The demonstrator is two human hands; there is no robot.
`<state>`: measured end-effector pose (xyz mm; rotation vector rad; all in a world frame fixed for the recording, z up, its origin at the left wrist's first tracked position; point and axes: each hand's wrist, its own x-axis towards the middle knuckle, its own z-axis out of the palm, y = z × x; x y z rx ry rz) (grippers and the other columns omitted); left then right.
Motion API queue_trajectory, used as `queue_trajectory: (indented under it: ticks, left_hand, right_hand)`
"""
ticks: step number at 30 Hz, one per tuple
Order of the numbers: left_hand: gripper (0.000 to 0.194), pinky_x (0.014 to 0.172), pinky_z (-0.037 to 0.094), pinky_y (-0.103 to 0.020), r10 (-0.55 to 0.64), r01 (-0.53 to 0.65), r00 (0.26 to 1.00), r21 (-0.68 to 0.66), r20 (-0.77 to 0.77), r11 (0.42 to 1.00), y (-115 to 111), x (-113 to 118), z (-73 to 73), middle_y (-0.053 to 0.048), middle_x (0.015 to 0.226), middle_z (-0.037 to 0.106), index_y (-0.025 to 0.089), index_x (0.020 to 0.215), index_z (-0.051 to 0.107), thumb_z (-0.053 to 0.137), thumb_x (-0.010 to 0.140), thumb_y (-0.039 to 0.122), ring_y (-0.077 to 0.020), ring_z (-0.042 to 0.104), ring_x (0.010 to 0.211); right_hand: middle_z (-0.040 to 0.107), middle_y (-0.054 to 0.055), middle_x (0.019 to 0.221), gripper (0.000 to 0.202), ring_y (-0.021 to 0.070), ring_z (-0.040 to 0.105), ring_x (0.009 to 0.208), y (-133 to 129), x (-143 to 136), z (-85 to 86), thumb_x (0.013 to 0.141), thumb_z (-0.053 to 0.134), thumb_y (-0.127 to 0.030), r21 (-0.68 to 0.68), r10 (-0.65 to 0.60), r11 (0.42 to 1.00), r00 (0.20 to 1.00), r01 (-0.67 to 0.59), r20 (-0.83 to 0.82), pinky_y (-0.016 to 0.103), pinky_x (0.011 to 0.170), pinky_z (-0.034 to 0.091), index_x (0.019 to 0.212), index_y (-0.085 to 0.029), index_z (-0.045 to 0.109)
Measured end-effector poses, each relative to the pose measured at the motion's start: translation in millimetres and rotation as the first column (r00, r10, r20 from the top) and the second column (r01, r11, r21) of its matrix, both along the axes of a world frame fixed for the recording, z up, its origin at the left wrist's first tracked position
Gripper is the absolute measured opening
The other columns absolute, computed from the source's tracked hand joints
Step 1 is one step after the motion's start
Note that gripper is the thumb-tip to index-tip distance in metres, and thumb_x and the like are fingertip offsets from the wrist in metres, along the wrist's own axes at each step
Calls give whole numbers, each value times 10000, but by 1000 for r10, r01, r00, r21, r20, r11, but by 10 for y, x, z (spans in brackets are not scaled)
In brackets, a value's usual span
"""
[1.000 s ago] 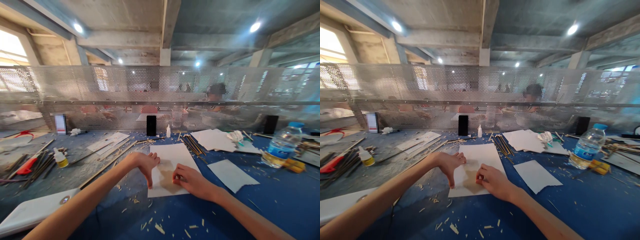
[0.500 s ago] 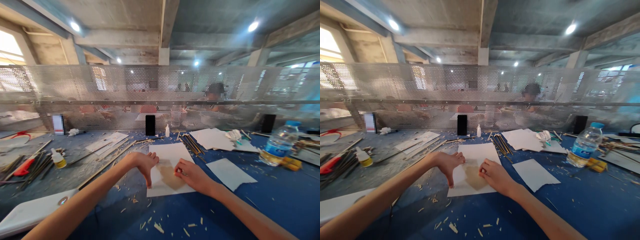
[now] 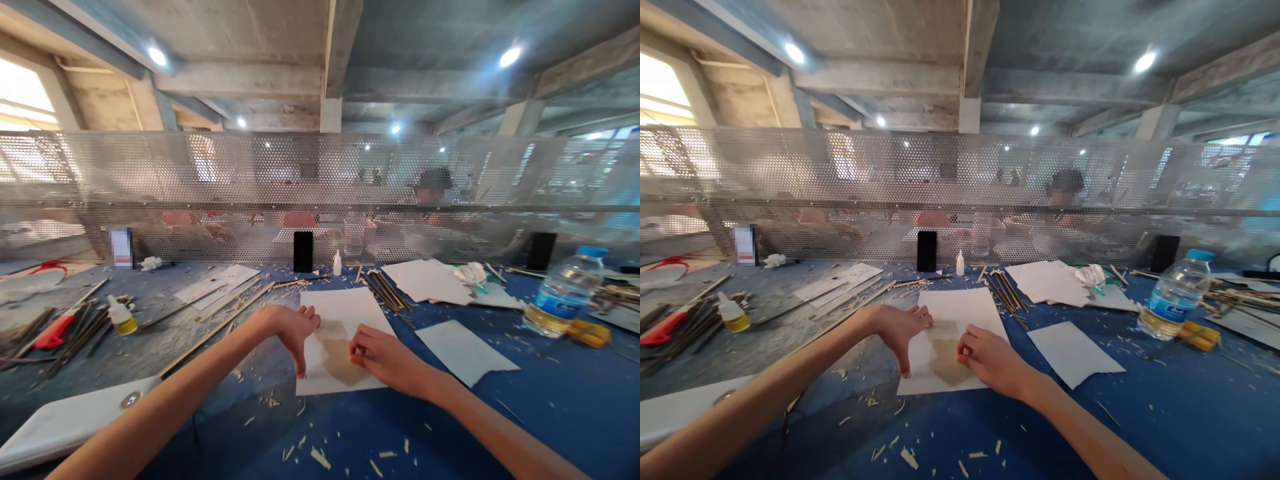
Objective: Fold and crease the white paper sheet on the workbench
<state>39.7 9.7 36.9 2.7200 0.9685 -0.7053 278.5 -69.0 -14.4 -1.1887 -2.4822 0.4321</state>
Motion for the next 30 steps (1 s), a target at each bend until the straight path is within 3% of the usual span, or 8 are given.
queue_trajectory:
  ticks: [6,11,17,23,30]
  left_hand:
    - [1107,984,437,-455,-17,17,1000,-5,7,1000,12,-3,1,-223,1406,410,111,1384,409,760,464,616,-396,396,1279]
    - [1074,986,429,-461,-11,11,1000,5,21,1000,16,-11,-20,-188,1403,424,178,1373,413,766,459,617,-387,399,1281]
    - [1098,975,433,-472,-16,17,999,-5,32,1000,25,-15,-32,-211,1406,420,157,1367,418,768,445,640,-405,393,1280]
    - [1094,990,413,-483,-6,6,999,-9,32,1000,29,-19,-25,-174,1428,418,204,1390,405,760,447,632,-422,364,1306]
    - [1083,983,429,-476,-16,16,999,-5,33,1000,21,-4,-18,-176,1394,437,196,1362,421,776,432,624,-401,397,1276]
  right_hand:
    - [579,21,950,97,155,584,846,3,10,-4,958,531,-235,19,-29,999,1000,29,-1,267,754,432,907,-200,606]
    - [578,28,945,104,157,582,852,-2,7,8,958,531,-237,-6,11,1000,1000,-11,-20,262,753,442,900,-198,608]
    - [580,32,954,97,162,577,855,-4,2,-7,958,534,-239,11,5,1000,1000,-5,-9,273,764,444,901,-196,599]
    - [584,28,962,90,158,580,870,-29,-15,-6,955,542,-249,-28,34,999,999,-35,-34,263,778,449,921,-204,612]
    - [594,23,936,102,159,591,848,2,4,3,953,544,-242,30,-9,999,1000,9,13,268,753,438,897,-200,619]
